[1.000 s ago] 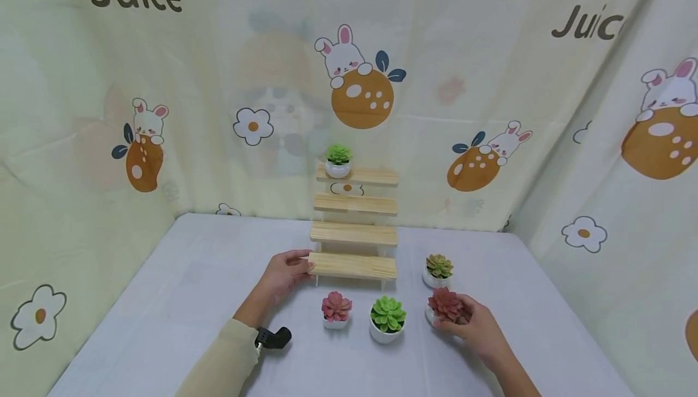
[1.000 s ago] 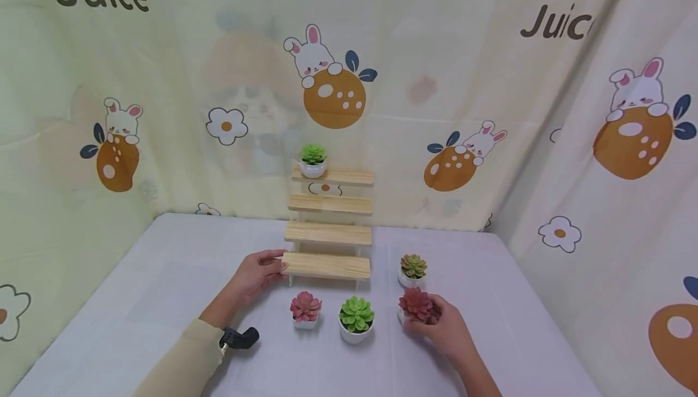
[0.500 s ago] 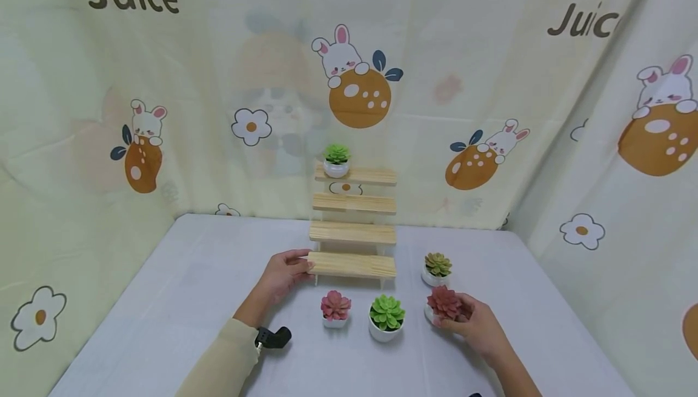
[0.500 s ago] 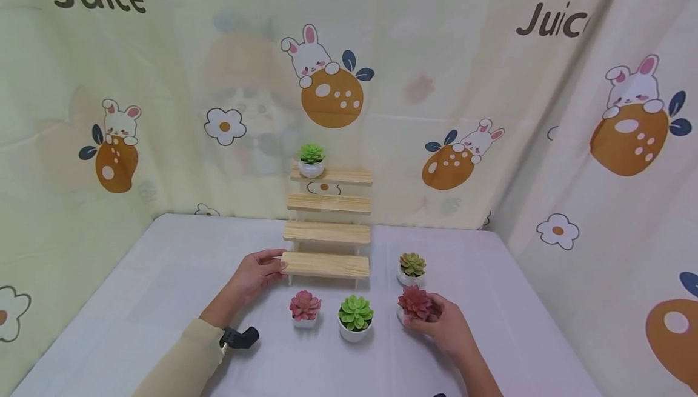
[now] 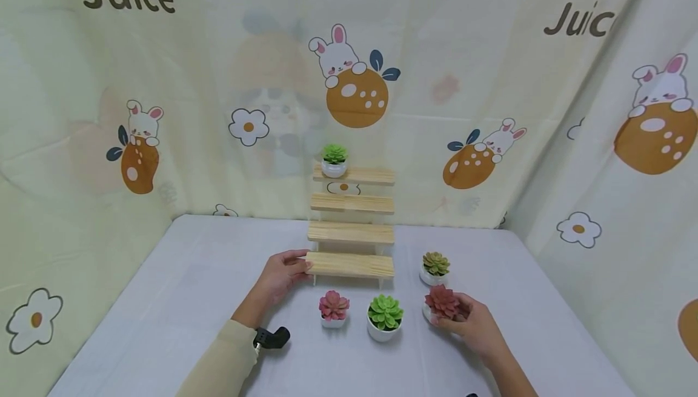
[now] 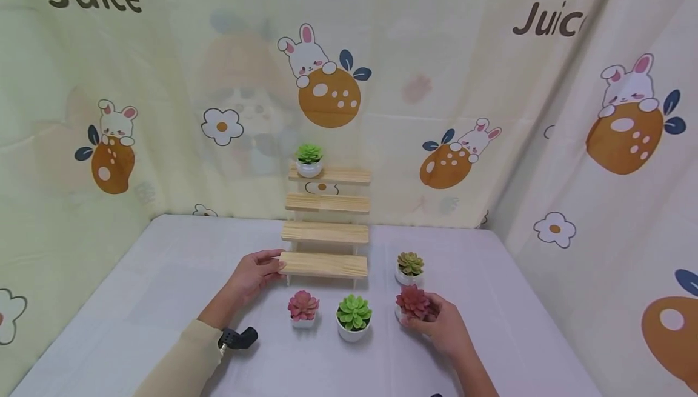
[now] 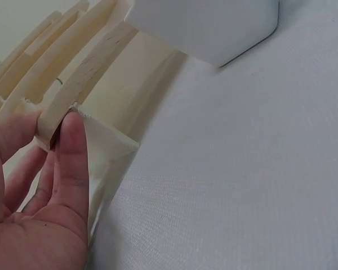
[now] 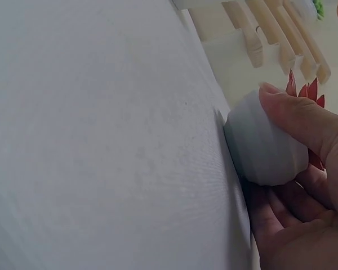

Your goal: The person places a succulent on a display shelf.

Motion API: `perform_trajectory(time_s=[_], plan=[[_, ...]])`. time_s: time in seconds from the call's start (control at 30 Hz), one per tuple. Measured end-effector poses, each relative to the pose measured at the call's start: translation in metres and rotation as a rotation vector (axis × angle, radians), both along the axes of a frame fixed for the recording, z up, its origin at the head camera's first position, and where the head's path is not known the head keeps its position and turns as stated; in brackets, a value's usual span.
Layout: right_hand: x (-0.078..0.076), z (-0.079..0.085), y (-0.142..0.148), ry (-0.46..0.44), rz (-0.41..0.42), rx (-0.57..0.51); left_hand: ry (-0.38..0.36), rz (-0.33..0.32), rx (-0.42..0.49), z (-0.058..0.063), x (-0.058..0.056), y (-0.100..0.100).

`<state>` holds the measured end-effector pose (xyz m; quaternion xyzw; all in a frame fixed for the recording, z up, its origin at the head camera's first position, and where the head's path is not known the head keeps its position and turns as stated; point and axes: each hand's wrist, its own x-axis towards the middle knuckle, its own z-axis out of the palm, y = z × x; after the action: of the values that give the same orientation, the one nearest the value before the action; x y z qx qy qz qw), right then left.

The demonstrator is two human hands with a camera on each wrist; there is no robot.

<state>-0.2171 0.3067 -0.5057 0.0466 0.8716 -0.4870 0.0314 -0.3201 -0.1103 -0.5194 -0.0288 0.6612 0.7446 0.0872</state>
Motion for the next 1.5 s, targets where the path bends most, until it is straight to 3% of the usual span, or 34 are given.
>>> perform_trajectory(time_s=[0.4,0.67,1.0,1.33,1.5], plan=[[0.001,-0.001,-0.004,0.017,-0.045,-0.014,-0.005,0.008,0.012,0.001,0.001,0.000],[0.001,0.002,-0.006,0.020,-0.031,-0.072,0.001,0.013,0.034,0.001,0.001,0.000],[-0.006,0.022,-0.020,0.085,0.029,-0.162,0.000,0.012,0.023,0.002,0.002,0.000],[-0.021,0.043,-0.033,0.147,0.051,-0.173,0.008,0.021,0.027,0.002,0.003,0.001],[-0.032,0.052,-0.042,0.151,0.022,-0.135,0.021,0.020,0.037,0.003,0.005,0.001]])
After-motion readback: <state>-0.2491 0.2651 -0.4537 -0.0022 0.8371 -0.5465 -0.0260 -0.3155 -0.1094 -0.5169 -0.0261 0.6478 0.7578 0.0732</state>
